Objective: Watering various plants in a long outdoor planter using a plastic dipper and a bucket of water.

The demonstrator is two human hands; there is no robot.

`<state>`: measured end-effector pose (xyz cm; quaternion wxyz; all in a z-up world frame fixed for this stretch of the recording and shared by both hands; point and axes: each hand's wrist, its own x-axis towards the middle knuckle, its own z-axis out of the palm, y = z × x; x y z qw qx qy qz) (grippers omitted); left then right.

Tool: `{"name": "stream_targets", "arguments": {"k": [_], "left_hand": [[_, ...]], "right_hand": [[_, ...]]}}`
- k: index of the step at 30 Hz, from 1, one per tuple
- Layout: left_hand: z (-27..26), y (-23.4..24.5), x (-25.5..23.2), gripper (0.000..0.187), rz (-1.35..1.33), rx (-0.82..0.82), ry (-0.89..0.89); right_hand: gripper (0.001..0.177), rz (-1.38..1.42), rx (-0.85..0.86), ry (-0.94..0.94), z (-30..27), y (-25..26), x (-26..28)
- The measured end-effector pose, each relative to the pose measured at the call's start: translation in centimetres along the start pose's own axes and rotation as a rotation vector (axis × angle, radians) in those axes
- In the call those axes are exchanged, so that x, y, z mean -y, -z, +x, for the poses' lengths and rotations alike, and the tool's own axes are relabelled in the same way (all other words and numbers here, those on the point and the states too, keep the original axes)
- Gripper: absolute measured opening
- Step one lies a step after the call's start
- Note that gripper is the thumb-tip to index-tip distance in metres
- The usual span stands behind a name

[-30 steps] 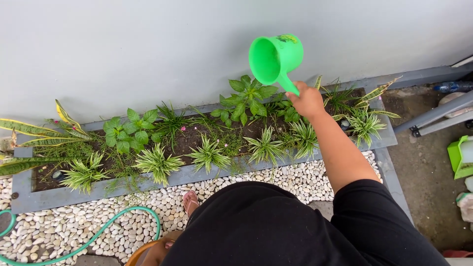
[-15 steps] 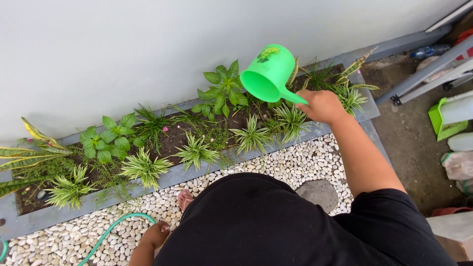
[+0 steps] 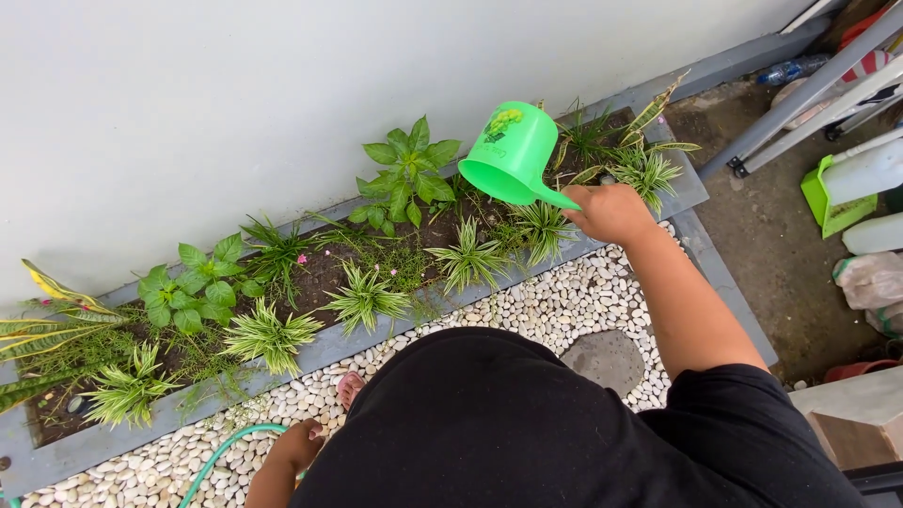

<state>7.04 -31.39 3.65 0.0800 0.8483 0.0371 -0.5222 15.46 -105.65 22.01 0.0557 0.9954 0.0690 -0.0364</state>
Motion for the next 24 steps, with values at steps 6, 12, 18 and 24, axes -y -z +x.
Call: {"name": "stream_targets", "arguments": {"k": [6,12,18,24], "left_hand": [[0.2,-0.7,-0.1,0.041,-0.025,-0.003,0.003],[-0.7,-1.8,0.6,0.043,-0.08,-0.012,0.059],[-2.5,-2.8,0.7,0.05,-0.13,0.004,0.115],[-3.9,-4.7,1.0,0.054,-0.164,0.077,0.097]], "right_hand": [[0.053,0.673,0.159,-0.559,0.2,4.6,0.8],[0.056,0.502,0.063,-0.595,2.0,3.9,-1.6],[0.035,0.129,0.036,-0.42,4.9,2.5,-4.1],[0.033,0.02,0.159,-0.448,6.6,2.9,-4.8]]}}
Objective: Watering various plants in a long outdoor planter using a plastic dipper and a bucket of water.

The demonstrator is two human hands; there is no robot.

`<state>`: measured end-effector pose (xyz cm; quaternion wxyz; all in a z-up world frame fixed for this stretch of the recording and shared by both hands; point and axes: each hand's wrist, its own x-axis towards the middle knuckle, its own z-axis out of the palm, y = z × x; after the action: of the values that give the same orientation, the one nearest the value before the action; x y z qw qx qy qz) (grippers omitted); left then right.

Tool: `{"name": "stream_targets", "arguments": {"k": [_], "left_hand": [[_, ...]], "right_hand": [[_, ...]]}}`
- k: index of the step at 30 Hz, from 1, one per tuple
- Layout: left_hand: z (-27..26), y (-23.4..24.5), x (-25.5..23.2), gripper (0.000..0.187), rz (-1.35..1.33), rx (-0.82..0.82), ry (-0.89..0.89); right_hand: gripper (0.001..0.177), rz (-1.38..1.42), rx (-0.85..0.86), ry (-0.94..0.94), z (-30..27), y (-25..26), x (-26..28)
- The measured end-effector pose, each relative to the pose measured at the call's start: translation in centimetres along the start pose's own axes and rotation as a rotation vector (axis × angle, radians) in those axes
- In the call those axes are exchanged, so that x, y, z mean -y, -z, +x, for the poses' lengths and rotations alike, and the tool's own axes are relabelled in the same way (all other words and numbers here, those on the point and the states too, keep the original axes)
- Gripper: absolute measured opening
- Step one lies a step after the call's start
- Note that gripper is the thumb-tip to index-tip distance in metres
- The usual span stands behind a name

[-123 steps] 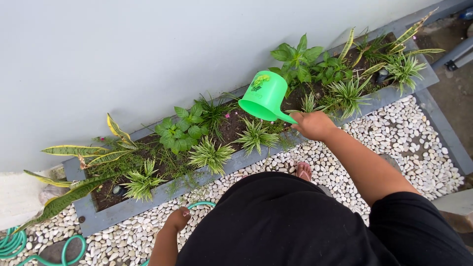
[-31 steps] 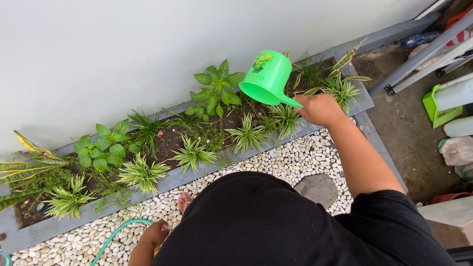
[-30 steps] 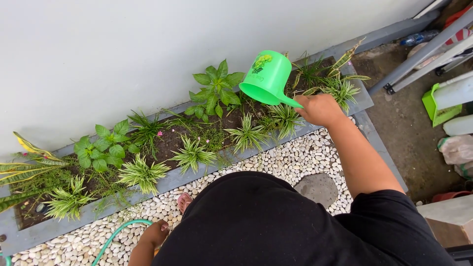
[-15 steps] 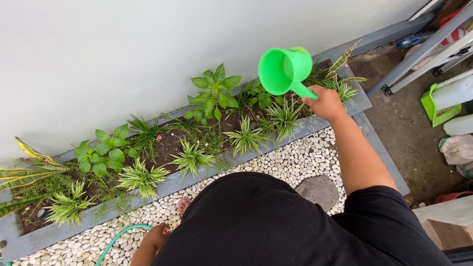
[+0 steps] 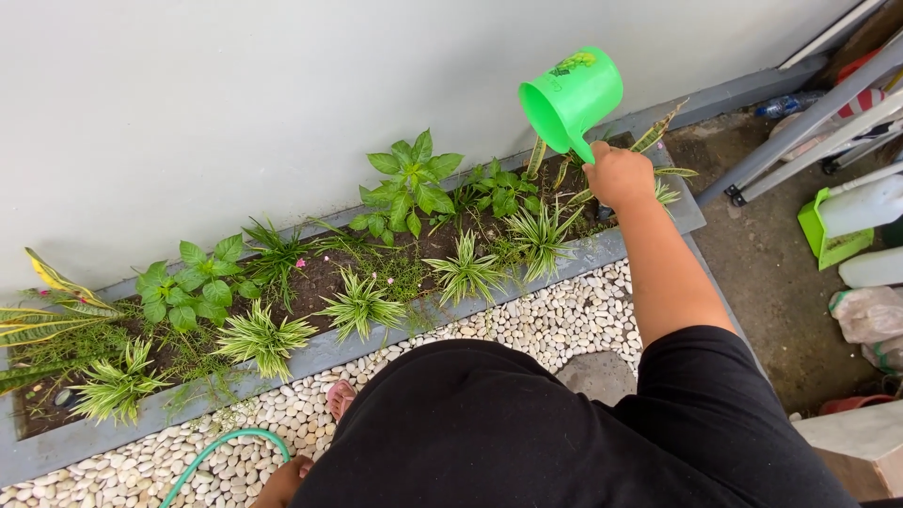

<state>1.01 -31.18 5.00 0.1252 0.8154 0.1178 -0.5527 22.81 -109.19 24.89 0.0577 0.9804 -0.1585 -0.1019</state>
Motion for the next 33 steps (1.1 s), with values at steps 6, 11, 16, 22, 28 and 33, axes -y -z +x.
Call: {"name": "stream_targets", "arguments": {"k": [6,11,16,22,28,33], "left_hand": [[2.9,-2.5,2.2,0.057,0.12,0.065,0.057],[0.8,-2.3,1.1,0.055,0.058,0.041,0.07],[1.1,-0.9,0.1,0.058,0.058,0.06,0.036],[-0.9,1.7,-2.7,0.054,0.086,0.057,0.067],[0.7,3.9,-3.9,0.053,0.098,0.062,0.063],[1.1,5.3,-5.1,0.049,0.139,-0.018,-0.003]], "right_hand": [[0.04,0.012,0.003,-0.031,1.3,-0.7,-0.8],[0.039,0.17,-0.03,-0.07,1.0,-0.6,-1.7],[0.048,0.771,-0.08,-0.319,-3.3,2.1,-2.2],[0.052,0.8,-0.045,-0.374,-6.5,-1.8,-6.7],[0.049,0.215,0.0,-0.19,-8.7,-7.6,-9.7],[0.031,0.062,0.023,-0.101,-10.6,-8.8,-9.8]]}}
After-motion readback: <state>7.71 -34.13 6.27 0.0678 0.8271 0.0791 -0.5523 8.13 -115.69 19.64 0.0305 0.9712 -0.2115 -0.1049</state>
